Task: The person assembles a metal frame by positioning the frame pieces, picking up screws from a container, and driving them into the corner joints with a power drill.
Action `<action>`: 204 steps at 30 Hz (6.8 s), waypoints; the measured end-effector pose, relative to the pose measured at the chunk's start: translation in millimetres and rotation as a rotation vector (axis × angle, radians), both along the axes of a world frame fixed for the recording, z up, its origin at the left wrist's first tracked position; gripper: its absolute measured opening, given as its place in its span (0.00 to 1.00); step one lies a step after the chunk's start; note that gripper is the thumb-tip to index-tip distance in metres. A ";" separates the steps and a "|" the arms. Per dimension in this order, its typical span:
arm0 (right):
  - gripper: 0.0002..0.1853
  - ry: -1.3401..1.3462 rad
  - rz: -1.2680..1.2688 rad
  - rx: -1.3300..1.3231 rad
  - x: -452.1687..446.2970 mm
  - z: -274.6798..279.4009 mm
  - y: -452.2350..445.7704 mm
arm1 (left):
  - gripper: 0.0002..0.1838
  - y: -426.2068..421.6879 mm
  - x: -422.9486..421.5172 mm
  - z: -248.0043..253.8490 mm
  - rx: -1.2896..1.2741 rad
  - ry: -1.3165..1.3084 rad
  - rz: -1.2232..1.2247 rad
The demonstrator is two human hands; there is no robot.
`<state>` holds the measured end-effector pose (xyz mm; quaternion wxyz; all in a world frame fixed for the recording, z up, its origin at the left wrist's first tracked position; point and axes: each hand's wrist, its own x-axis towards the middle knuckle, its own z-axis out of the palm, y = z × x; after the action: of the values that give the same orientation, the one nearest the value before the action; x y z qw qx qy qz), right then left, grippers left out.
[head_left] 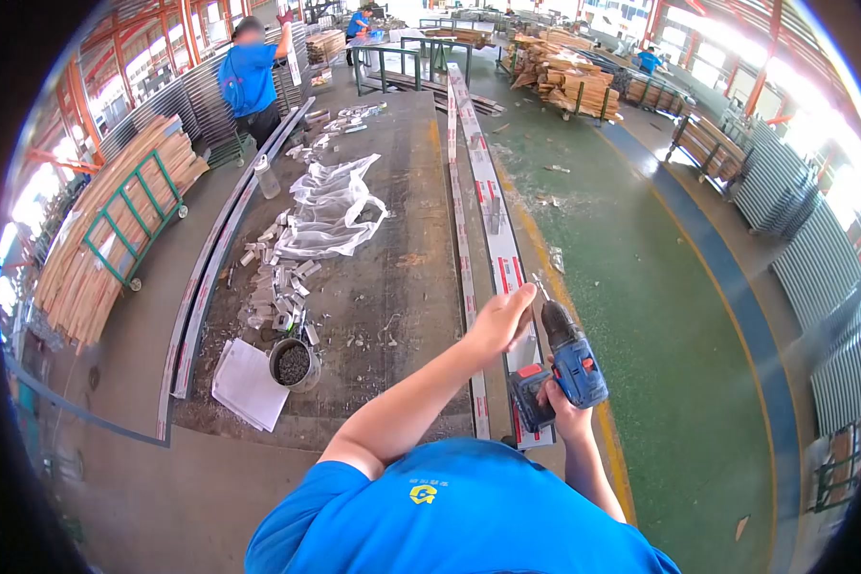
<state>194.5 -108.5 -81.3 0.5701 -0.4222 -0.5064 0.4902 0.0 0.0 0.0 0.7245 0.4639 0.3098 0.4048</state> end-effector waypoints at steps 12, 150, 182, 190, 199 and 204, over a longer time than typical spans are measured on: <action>0.28 0.076 0.073 0.056 -3.3 -5.5 6.4 | 0.05 -131.2 -117.6 208.2 1.457 0.385 0.884; 0.51 -0.084 0.025 0.210 17.1 19.6 -23.6 | 0.25 77.9 69.7 -141.2 0.886 1.018 0.113; 0.15 -1.387 0.204 1.328 -56.6 404.2 -84.6 | 0.17 94.3 76.6 -181.6 0.943 1.065 0.126; 0.18 -0.953 -0.112 1.327 -77.7 367.5 -64.7 | 0.14 83.0 74.0 -152.4 0.884 1.073 0.111; 0.12 -1.074 -0.039 1.268 -88.3 373.4 -55.5 | 0.18 51.2 53.6 -90.1 0.793 1.049 0.123; 0.13 -1.495 0.272 1.290 -98.3 408.6 -44.2 | 0.14 59.2 59.5 -108.7 0.845 0.922 0.145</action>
<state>96.2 -152.7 327.3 0.1639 -0.1702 -0.9488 -0.2096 59.5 59.2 -108.7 0.2414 0.8149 0.4341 0.2988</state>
